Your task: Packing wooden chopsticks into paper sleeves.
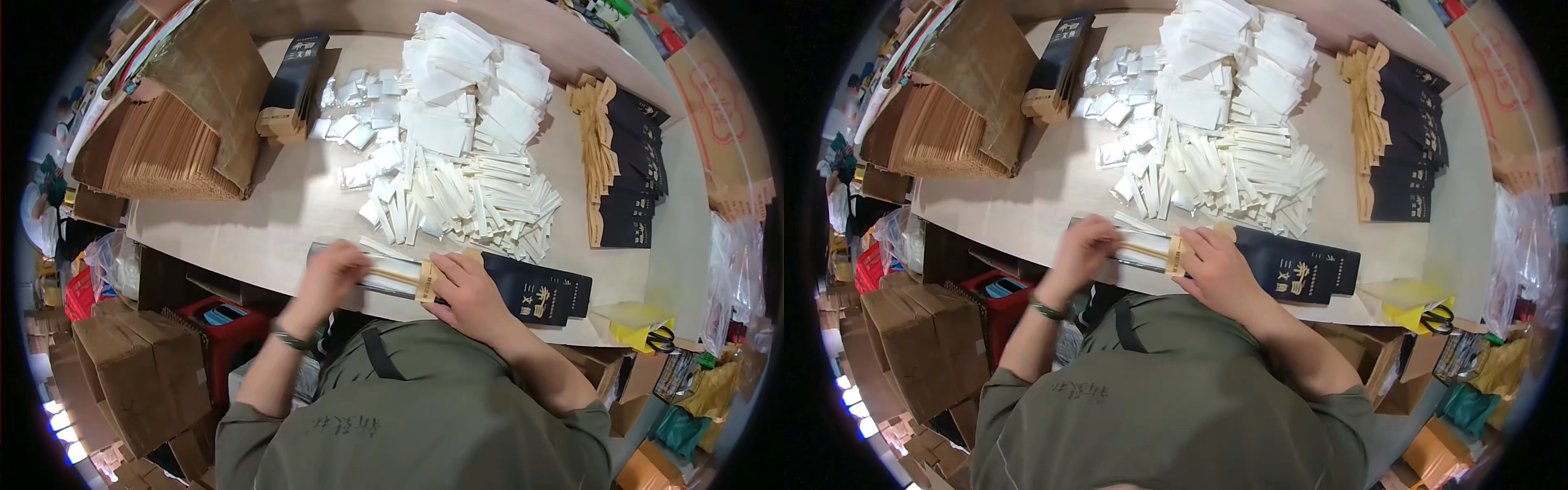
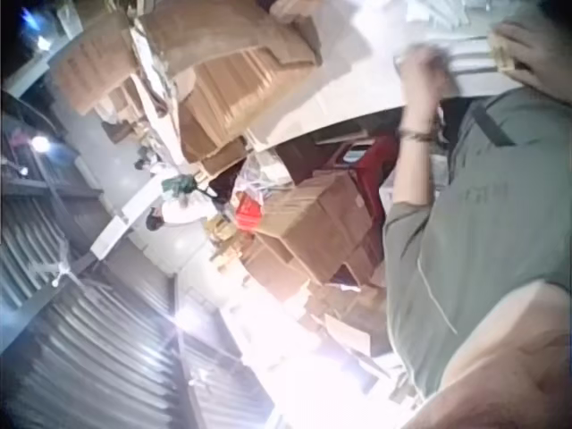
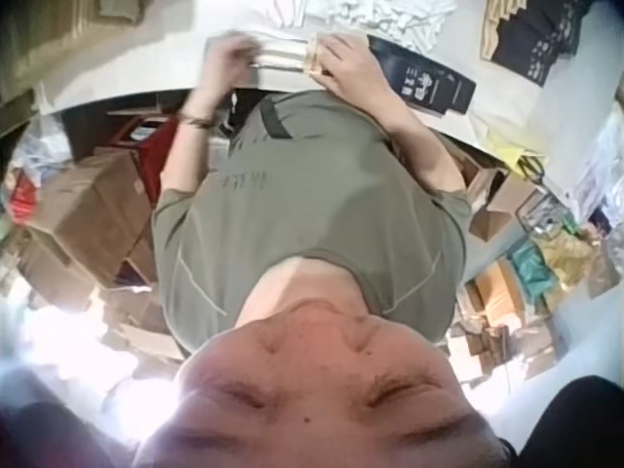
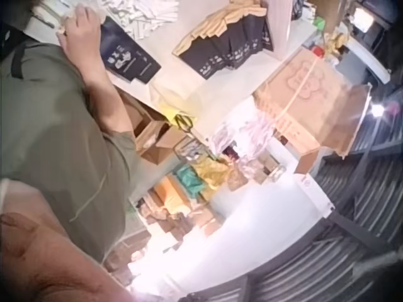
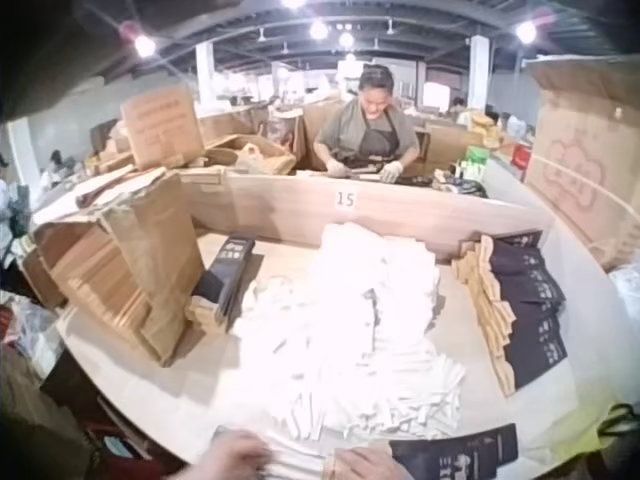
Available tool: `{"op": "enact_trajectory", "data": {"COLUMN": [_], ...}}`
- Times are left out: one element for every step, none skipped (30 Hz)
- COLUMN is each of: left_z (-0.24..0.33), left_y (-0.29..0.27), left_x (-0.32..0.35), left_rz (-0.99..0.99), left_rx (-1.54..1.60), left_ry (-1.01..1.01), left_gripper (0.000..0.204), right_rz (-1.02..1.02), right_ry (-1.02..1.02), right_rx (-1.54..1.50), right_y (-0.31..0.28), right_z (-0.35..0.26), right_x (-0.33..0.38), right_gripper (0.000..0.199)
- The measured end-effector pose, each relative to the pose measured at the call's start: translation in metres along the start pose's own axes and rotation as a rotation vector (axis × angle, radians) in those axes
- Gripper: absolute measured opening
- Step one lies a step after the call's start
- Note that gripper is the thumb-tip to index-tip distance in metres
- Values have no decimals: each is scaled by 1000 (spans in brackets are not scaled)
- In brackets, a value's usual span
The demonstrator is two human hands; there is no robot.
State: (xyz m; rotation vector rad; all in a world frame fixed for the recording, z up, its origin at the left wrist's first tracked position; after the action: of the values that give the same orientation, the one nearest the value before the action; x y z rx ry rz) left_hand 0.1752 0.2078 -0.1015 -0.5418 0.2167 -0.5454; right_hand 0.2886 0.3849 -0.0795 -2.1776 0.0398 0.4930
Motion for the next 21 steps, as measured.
{"op": "enact_trajectory", "data": {"left_z": [19,30,34,37,23,9,-6,-1,9,24,40,61,65,64,72,80,83,77,53,37,38], "left_y": [21,34,28,22,14,4,8,12,34,55,75,73,69,62,35,11,4,10,14,18,16], "left_x": [0,0,1,3,3,4,4,4,1,1,6,10,11,8,3,0,0,-3,-4,-4,-5], "left_rz": [9,3,123,243,334,424,340,337,176,15,-136,-188,-226,-266,-111,53,70,12,-58,-127,-133], "left_rx": [30,-28,-101,-176,-174,-170,-47,-47,32,109,307,287,339,389,31,-323,-537,-612,-593,-568,-566], "left_ry": [61,120,185,248,135,21,-182,-181,-163,-143,-212,-81,-107,-130,58,245,371,483,404,327,326], "left_gripper": [21,22,22,22,22,22,23,23,25,27,38,53,61,68,74,80,86,78,68,58,58], "right_rz": [3,-1,-5,1,-2,-4,-3,11,24,28,5,-16,62,76,79,78,134,140,2,-137,-163], "right_ry": [-2,27,55,57,70,83,87,74,61,64,59,54,34,41,24,7,17,30,-15,-58,47], "right_rx": [2,10,19,25,66,107,107,102,97,96,68,40,-1,11,27,42,-27,-21,-19,-11,212], "right_y": [1,0,-1,-3,-6,-7,-6,-5,-4,-4,-2,1,-2,-10,-20,-26,-28,-36,-36,-37,-49], "right_z": [-1,1,2,2,2,3,1,-1,-2,-2,-1,-1,4,5,2,0,-3,-1,-5,-5,29], "right_x": [-2,-4,-5,-5,-4,-4,-4,-6,-8,-10,-12,-12,-9,-10,-12,-12,-14,-15,-23,-30,-32], "right_gripper": [37,38,38,38,38,39,39,38,38,38,37,36,36,36,35,33,31,31,24,19,16]}}
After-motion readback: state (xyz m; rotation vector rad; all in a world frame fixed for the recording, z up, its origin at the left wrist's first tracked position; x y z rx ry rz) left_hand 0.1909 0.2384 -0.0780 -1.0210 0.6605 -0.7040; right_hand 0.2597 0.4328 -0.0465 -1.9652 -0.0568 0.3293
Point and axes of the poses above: each hand's wrist, its own x-axis away from the middle knuckle, its own y-axis out of the palm, z = x × y, the point moved 8 cm from there along -x, towards the middle knuckle, and after that the axes turned 10 degrees about z, right-handed, at the moved point
